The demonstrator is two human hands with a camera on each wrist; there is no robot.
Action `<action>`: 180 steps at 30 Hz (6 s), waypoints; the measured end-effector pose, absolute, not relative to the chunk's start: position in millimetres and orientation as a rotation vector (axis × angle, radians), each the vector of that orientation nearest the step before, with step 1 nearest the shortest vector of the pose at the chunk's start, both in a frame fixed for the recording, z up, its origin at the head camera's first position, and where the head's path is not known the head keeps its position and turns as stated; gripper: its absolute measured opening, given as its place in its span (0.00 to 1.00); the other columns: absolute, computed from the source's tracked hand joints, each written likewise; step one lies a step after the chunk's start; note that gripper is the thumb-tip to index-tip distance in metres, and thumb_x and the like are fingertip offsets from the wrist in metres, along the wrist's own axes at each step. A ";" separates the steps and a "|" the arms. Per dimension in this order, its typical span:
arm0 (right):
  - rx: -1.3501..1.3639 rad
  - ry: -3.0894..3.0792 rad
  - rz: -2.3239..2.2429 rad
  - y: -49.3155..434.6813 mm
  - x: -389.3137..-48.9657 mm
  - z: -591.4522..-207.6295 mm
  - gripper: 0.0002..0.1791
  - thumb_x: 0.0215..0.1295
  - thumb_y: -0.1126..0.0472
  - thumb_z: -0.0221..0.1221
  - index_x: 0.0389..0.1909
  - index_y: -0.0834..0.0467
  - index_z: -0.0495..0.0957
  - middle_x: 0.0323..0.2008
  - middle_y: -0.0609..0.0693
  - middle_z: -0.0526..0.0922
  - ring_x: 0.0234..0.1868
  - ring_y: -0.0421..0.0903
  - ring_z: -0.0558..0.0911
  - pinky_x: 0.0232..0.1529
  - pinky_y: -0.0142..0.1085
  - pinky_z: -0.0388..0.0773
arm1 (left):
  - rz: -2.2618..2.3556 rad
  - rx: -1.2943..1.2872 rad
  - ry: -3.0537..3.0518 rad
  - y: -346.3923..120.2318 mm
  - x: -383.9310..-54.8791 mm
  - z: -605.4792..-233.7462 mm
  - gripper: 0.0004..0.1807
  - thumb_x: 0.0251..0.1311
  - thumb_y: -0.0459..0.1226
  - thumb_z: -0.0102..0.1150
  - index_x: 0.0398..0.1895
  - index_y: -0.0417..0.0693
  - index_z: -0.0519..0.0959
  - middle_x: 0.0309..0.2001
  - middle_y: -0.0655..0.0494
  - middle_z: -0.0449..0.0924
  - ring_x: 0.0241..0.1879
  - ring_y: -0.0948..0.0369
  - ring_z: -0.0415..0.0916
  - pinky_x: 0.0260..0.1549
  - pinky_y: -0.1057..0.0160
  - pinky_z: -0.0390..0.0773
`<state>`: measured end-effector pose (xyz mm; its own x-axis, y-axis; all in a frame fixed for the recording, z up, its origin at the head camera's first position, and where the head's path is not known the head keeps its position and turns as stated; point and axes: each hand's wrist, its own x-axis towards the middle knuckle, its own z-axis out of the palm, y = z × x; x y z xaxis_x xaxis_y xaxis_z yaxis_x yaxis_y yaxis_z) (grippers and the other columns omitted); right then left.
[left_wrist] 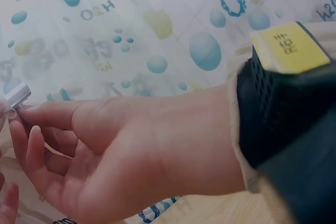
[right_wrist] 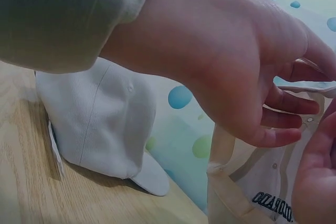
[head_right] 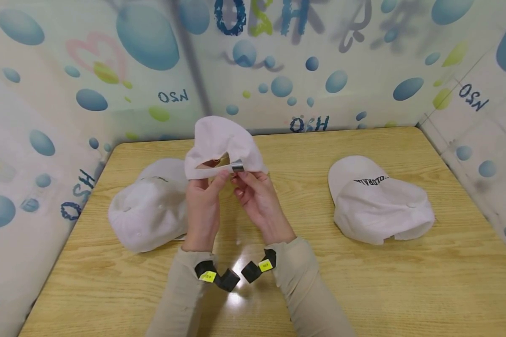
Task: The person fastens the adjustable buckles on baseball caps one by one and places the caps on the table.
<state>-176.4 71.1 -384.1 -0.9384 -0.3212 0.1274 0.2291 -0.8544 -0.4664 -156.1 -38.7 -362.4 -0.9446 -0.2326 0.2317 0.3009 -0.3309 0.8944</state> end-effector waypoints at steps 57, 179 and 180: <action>-0.286 0.731 -2.819 75.0 -178.6 -384.8 0.03 0.58 0.67 0.57 0.31 0.59 0.79 0.26 0.51 0.79 0.27 0.39 0.77 0.22 0.24 0.70 | -2.366 -0.084 -1.484 -46.5 -158.1 -363.5 0.18 0.52 0.36 0.62 0.46 0.38 0.73 0.54 0.48 0.68 0.50 0.55 0.68 0.49 0.59 0.67; -0.212 0.921 -2.806 73.8 -180.1 -386.7 0.06 0.54 0.63 0.61 0.33 0.57 0.77 0.30 0.49 0.78 0.30 0.40 0.75 0.25 0.27 0.67 | -2.373 -0.064 -1.641 -44.4 -162.5 -369.5 0.14 0.50 0.40 0.64 0.34 0.38 0.77 0.30 0.55 0.76 0.31 0.56 0.70 0.31 0.61 0.72; -0.211 0.929 -2.805 73.8 -180.3 -386.9 0.06 0.54 0.63 0.62 0.33 0.57 0.77 0.30 0.49 0.78 0.30 0.40 0.75 0.25 0.26 0.67 | -2.373 -0.063 -1.642 -44.4 -162.8 -369.8 0.14 0.50 0.40 0.64 0.34 0.38 0.77 0.30 0.55 0.77 0.31 0.57 0.70 0.32 0.60 0.72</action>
<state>-180.3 73.8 -386.9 -0.9739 -0.2134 0.0776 0.1249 -0.7887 -0.6020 -162.8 -44.4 -369.8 -0.9666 -0.1834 0.1788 0.2320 -0.3309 0.9147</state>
